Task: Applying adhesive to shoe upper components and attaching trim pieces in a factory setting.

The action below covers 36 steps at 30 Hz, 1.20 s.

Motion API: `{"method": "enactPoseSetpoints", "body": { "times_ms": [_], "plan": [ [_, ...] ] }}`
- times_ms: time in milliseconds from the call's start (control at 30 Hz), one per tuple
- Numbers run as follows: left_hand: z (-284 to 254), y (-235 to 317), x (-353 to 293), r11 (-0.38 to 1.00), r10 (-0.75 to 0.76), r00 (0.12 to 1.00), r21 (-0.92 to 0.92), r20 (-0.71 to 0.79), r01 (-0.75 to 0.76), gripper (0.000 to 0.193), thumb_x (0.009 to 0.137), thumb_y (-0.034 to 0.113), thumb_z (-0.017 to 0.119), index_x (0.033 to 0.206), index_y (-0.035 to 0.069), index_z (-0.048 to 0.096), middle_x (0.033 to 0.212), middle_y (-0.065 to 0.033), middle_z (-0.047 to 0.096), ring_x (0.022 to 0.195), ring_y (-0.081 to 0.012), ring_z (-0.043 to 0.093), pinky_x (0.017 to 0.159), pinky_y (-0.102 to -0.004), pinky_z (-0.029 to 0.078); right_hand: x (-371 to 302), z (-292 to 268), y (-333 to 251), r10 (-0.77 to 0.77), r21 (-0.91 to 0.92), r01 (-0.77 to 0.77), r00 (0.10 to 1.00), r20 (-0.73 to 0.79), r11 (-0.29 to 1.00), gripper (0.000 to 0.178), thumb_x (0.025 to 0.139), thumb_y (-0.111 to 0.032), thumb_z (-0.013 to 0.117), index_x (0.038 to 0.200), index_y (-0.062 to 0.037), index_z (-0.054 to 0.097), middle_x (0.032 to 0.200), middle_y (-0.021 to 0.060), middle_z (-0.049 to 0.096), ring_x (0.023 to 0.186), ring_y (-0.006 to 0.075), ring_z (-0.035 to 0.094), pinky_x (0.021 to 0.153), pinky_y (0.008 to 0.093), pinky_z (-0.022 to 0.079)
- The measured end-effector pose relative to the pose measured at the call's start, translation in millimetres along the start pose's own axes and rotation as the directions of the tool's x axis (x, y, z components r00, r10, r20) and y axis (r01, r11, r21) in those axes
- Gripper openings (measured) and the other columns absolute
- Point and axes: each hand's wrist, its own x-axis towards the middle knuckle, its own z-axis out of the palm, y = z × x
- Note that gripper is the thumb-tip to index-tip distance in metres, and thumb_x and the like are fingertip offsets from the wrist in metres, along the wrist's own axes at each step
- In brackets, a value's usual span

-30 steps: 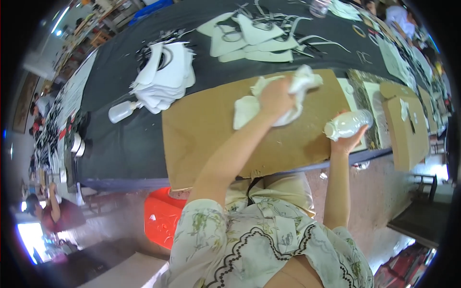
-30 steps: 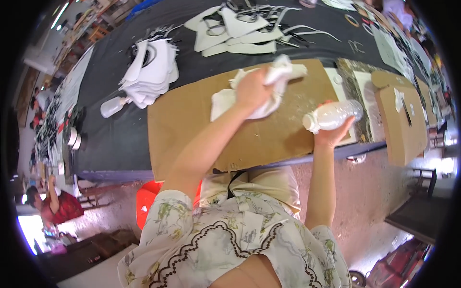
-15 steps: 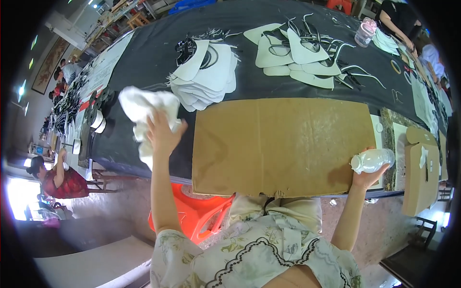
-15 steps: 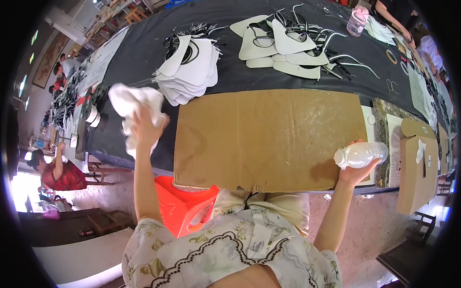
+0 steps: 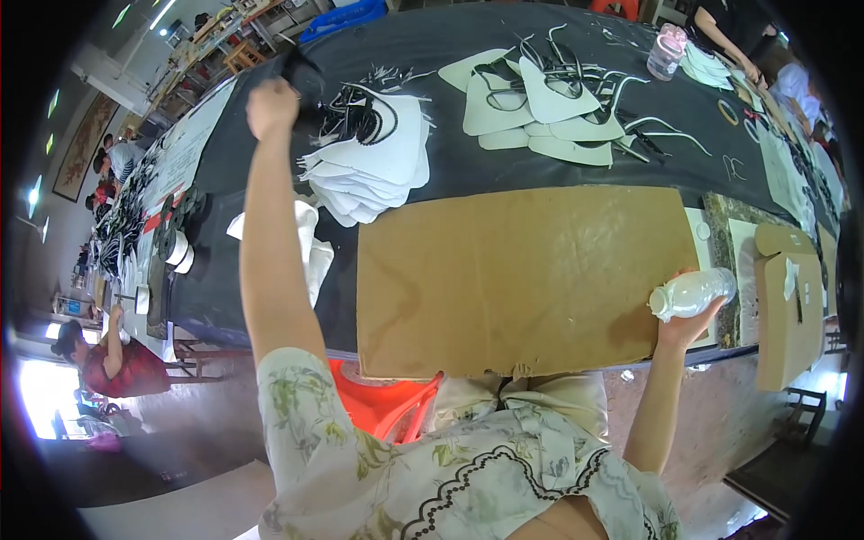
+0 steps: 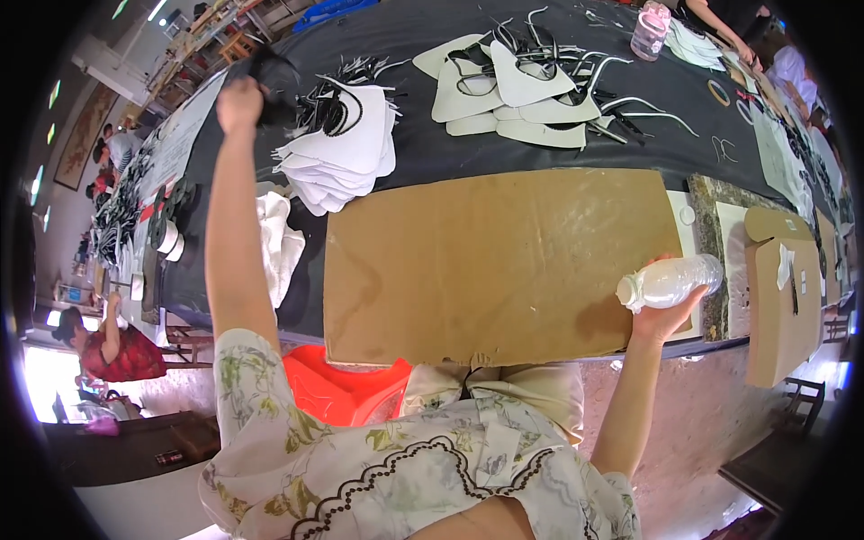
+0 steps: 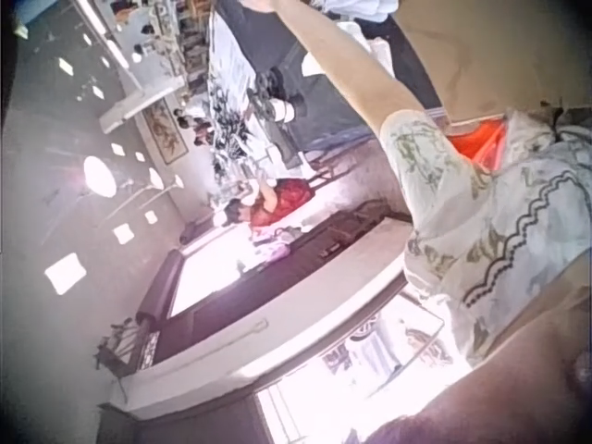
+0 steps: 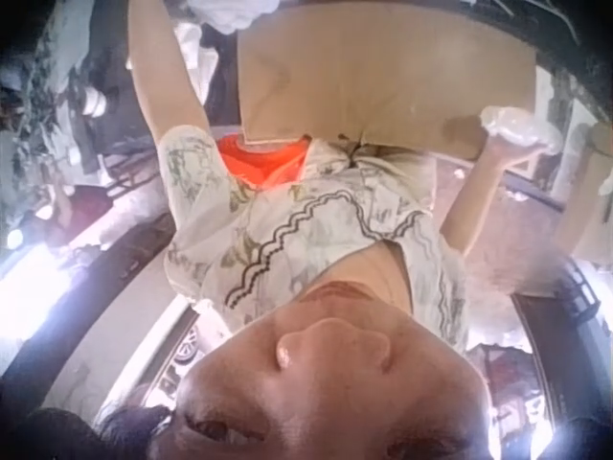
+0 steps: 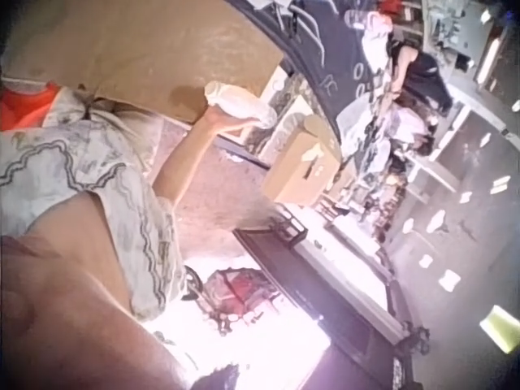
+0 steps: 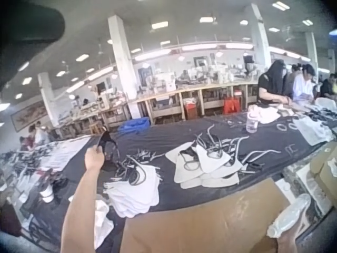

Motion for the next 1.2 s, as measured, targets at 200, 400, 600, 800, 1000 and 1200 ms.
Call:
{"method": "enactPoseSetpoints", "body": {
  "times_ms": [200, 400, 600, 800, 1000, 1200],
  "plan": [
    [-132.6, 165.4, -51.3, 0.905, 0.38, 0.841, -0.033, -0.385, -0.424, 0.03, 0.088, 0.018, 0.05, 0.116, 0.012, 0.057, 0.106, -0.0189, 0.06, 0.093, -0.0347, 0.06, 0.079, -0.0399, 0.048, 2.3, -7.8, -5.1, -0.037, -0.006, 0.037, 0.995, -0.089, 0.999, 0.064, 0.086, -0.059, 0.043, 0.125, -0.0081, 0.042, 0.113, 0.0149, 0.054, 0.1, 0.0324, 0.055, 0.084, 0.0454, 0.048],
    [-65.9, 201.6, -181.2, 0.32, 0.85, 0.334, -0.104, -0.407, -0.942, 0.038, 0.077, 0.004, 0.054, 0.112, 0.017, 0.058, 0.105, -0.0107, 0.061, 0.093, -0.0317, 0.057, 0.078, -0.0382, 0.048, -0.9, 30.5, -11.2, 0.035, 0.531, -0.16, 0.971, 0.237, 0.832, 0.075, 0.08, -0.062, 0.051, 0.133, -0.01, 0.037, 0.136, 0.0169, 0.035, 0.126, 0.037, 0.034, 0.101, 0.0492, 0.036],
    [-26.8, 111.4, -373.4, 0.204, 0.939, 0.077, -0.365, 0.334, -0.908, 0.046, 0.08, 0.015, 0.057, 0.125, 0.015, 0.051, 0.129, -0.0068, 0.049, 0.119, -0.0267, 0.046, 0.099, -0.043, 0.035, -5.0, 41.7, -58.7, -0.039, 0.603, -0.266, 0.895, 0.444, 0.752, 0.084, 0.075, -0.064, 0.054, 0.126, 0.0016, 0.04, 0.127, 0.0204, 0.044, 0.12, 0.0357, 0.041, 0.106, 0.0513, 0.029],
    [-48.1, 110.3, -374.0, 0.579, 0.81, 0.327, -0.75, 0.486, -0.32, 0.046, 0.078, 0.022, 0.064, 0.12, 0.006, 0.053, 0.129, -0.0138, 0.048, 0.12, -0.0286, 0.045, 0.098, -0.0396, 0.036, -13.3, 67.6, -48.9, 0.001, -0.004, -0.001, 0.998, -0.058, 1.0, 0.066, 0.084, -0.056, 0.05, 0.125, -0.0051, 0.04, 0.117, 0.014, 0.053, 0.112, 0.0286, 0.048, 0.098, 0.0447, 0.037],
    [25.8, 107.9, -337.1, 0.785, 0.575, 0.757, -0.47, 0.311, -0.404, 0.036, 0.077, 0.024, 0.066, 0.106, 0.003, 0.058, 0.111, -0.0178, 0.057, 0.098, -0.0309, 0.056, 0.085, -0.0368, 0.044, -21.3, 119.9, -7.3, 0.131, -0.063, -0.126, 0.989, 0.067, 0.99, 0.065, 0.084, -0.055, 0.053, 0.125, -0.0078, 0.041, 0.118, 0.0081, 0.052, 0.111, 0.0255, 0.049, 0.097, 0.0435, 0.038],
    [13.7, 142.6, -340.1, 0.607, 0.368, 0.635, -0.693, 0.68, 0.39, 0.028, 0.079, 0.011, 0.065, 0.104, 0.001, 0.058, 0.095, -0.0095, 0.063, 0.084, -0.0159, 0.06, 0.076, -0.0255, 0.046, -7.4, 131.7, 14.9, 0.177, -0.059, -0.177, 0.984, -0.006, 0.982, 0.056, 0.086, -0.051, 0.053, 0.12, -0.0079, 0.046, 0.113, 0.0074, 0.055, 0.106, 0.0249, 0.052, 0.093, 0.0433, 0.041]
  ]
}}
